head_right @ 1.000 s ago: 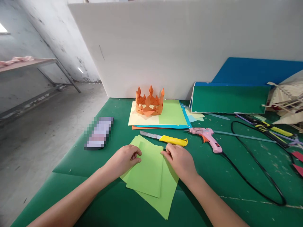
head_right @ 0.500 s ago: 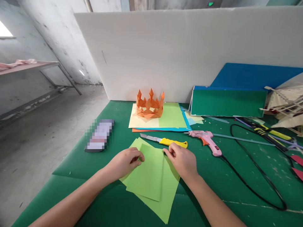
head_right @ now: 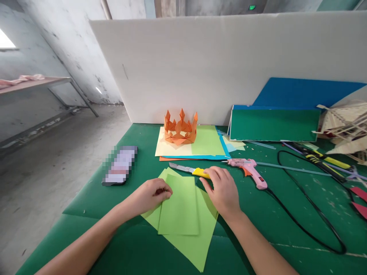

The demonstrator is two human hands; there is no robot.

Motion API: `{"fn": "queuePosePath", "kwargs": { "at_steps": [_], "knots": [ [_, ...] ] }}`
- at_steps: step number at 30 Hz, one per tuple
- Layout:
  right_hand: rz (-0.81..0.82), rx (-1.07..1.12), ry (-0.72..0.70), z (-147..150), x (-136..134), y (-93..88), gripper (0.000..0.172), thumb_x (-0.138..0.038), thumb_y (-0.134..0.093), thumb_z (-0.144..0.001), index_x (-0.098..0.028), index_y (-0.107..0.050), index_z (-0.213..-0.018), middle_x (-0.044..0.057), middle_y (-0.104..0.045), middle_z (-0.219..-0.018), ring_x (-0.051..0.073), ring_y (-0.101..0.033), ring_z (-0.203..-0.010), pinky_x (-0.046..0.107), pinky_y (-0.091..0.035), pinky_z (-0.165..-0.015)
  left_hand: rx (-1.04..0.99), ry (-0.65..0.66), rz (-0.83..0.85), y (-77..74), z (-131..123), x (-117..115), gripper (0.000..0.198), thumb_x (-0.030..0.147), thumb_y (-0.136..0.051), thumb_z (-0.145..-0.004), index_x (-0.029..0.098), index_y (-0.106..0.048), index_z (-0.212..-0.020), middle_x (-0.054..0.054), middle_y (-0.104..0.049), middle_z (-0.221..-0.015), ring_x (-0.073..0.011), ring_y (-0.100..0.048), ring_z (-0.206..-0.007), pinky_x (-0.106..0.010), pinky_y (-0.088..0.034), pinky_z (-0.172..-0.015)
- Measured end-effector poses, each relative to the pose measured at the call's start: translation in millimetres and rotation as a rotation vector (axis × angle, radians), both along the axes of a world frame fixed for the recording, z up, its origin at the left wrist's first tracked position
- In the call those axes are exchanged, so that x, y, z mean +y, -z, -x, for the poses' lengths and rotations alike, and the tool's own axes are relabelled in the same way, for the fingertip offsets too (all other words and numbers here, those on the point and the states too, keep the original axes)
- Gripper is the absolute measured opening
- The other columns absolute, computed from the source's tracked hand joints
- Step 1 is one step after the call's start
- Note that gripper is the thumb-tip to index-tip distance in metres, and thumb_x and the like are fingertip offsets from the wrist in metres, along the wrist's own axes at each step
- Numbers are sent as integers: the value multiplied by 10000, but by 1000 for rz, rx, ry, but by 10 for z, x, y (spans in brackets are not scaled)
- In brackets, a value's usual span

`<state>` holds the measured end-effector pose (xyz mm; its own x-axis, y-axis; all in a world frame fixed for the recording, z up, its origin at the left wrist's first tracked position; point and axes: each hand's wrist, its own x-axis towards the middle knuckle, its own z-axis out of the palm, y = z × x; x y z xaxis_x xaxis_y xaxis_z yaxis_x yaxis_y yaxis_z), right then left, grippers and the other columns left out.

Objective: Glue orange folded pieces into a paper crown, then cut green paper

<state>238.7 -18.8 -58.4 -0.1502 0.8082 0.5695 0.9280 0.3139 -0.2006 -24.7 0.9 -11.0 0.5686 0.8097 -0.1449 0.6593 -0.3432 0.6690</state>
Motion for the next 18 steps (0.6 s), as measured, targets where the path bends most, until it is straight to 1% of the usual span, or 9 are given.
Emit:
{"fn": "queuePosePath", "kwargs": {
  "at_steps": [1, 3, 5, 7, 9, 12, 14, 16, 18],
  "knots": [
    [-6, -20, -26, -21, 13, 0, 250, -373, -492, -936, -184, -609, -1051, 93, -667, -1054, 237, -578, -961, 354, -441, -823, -26, 7, 5, -22, 26, 9, 230, 224, -485, -876, 197, -710, -909, -38, -687, -931, -167, -631, -816, -249, -474, -703],
    [23, -56, -43, -52, 37, 23, 290, -342, -490, -939, -185, -589, -1162, 94, -660, -1142, 254, -560, -1021, 382, -437, -861, -64, 34, -6, -67, 81, 26, 288, 177, -447, -880, 211, -703, -1007, -39, -682, -987, -162, -631, -852, -247, -481, -736],
    [67, -78, -38, -68, 53, 58, 324, -320, -490, -936, -193, -571, -1222, 85, -666, -1157, 261, -556, -1013, 399, -442, -853, -70, 70, -33, -108, 128, 43, 329, 140, -468, -855, 224, -686, -1087, -39, -670, -1011, -164, -624, -876, -250, -482, -759],
    [90, -89, -26, -74, 60, 84, 344, -305, -493, -929, -202, -564, -1249, 79, -679, -1133, 266, -556, -981, 412, -449, -839, -53, 81, -67, -135, 162, 67, 312, 161, -510, -856, 227, -688, -1104, -40, -661, -985, -168, -615, -868, -259, -482, -764],
    [90, -82, -20, -82, 57, 89, 337, -290, -487, -928, -214, -570, -1246, 73, -686, -1099, 267, -557, -958, 420, -454, -842, -36, 67, -101, -144, 183, 98, 259, 207, -526, -884, 229, -715, -1060, -38, -645, -932, -164, -605, -838, -266, -479, -756],
    [65, -8, -6, -115, 27, 66, 346, -290, -452, -940, -206, -556, -1258, 93, -661, -1105, 268, -564, -1000, 416, -466, -864, -28, 38, -191, -145, 202, 143, 218, 261, -543, -904, 241, -750, -970, -40, -584, -889, -164, -579, -820, -281, -474, -743],
    [73, 59, 14, -152, -11, 42, 377, -300, -419, -951, -197, -526, -1297, 117, -618, -1149, 264, -574, -1037, 390, -488, -844, -28, 8, -284, -152, 210, 161, 175, 285, -590, -880, 250, -760, -900, -42, -545, -900, -179, -555, -854, -301, -470, -758],
    [114, 116, 20, -192, -54, 18, 397, -311, -395, -958, -205, -504, -1324, 127, -581, -1178, 253, -593, -1035, 359, -511, -803, -42, -21, -349, -168, 217, 169, 115, 293, -650, -837, 250, -755, -816, -42, -539, -940, -197, -537, -909, -329, -460, -805],
    [163, 157, -2, -232, -90, -2, 392, -312, -390, -957, -225, -504, -1322, 121, -573, -1187, 244, -609, -1028, 347, -521, -790, -77, -34, -329, -184, 226, 175, 79, 289, -697, -795, 237, -731, -747, -34, -566, -972, -205, -537, -947, -347, -446, -850]
  ]
}}
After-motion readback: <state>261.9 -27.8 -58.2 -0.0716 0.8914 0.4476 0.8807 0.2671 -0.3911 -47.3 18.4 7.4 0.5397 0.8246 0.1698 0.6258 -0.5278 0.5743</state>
